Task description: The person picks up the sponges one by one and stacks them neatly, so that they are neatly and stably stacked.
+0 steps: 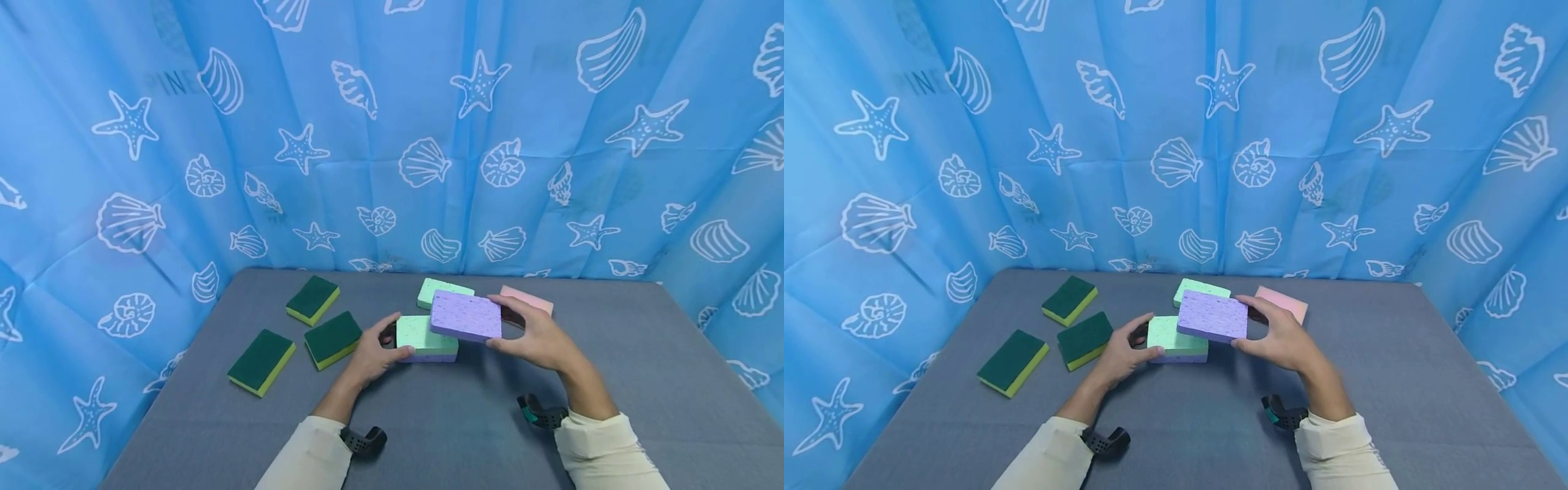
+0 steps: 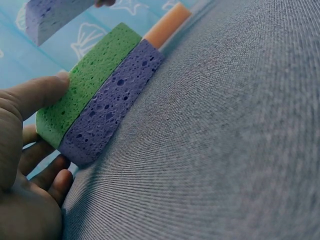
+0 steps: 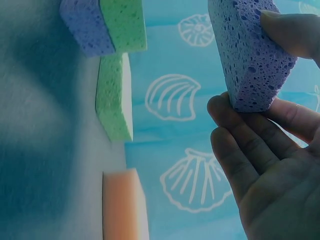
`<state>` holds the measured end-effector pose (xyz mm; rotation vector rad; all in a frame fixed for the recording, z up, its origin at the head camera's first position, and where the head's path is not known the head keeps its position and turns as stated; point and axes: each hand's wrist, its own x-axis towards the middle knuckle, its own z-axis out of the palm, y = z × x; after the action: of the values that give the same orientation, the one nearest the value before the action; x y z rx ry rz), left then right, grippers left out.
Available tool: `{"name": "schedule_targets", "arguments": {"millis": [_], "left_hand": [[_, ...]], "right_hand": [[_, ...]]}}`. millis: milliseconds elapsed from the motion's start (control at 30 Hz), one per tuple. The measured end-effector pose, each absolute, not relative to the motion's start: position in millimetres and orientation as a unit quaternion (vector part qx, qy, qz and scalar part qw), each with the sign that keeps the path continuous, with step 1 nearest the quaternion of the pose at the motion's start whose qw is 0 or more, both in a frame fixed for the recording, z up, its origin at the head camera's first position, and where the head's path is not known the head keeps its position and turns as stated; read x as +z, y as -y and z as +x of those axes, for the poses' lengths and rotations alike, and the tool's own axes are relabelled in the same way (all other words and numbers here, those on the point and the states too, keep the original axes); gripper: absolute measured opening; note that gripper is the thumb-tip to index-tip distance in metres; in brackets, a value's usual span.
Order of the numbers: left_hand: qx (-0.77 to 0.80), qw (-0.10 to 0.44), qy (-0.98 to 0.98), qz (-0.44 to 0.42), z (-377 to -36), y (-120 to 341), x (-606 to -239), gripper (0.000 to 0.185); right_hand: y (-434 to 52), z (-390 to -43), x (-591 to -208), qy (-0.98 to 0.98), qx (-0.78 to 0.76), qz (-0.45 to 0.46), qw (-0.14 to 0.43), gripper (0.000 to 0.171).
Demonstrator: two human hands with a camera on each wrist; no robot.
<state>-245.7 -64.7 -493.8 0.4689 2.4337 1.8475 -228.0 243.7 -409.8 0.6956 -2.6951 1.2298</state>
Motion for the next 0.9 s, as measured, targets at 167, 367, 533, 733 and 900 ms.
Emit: {"name": "schedule_targets", "arguments": {"millis": [167, 367, 533, 733, 900], "left_hand": [[0.592, 0.028, -0.793, 0.141, -246, 64, -493, 0.072], [0.592, 0.031, -0.793, 0.139, -246, 64, -493, 0.073], [0.597, 0.031, -0.789, 0.144, -246, 63, -495, 0.074], [0.603, 0.031, -0.784, 0.144, -247, 63, -495, 0.073], [0.599, 0.026, -0.787, 0.145, -246, 65, -493, 0.073]], "right_hand": [[-236, -234, -409, 0.877, 0.411, 0.245, 0.042, 0.073], [-230, -241, -412, 0.873, 0.413, 0.258, 0.034, 0.075], [-221, -245, -412, 0.866, 0.424, 0.265, 0.027, 0.076], [-212, -250, -416, 0.861, 0.433, 0.264, 0.011, 0.076], [-206, -254, -422, 0.86, 0.435, 0.268, 0.004, 0.075]]}}
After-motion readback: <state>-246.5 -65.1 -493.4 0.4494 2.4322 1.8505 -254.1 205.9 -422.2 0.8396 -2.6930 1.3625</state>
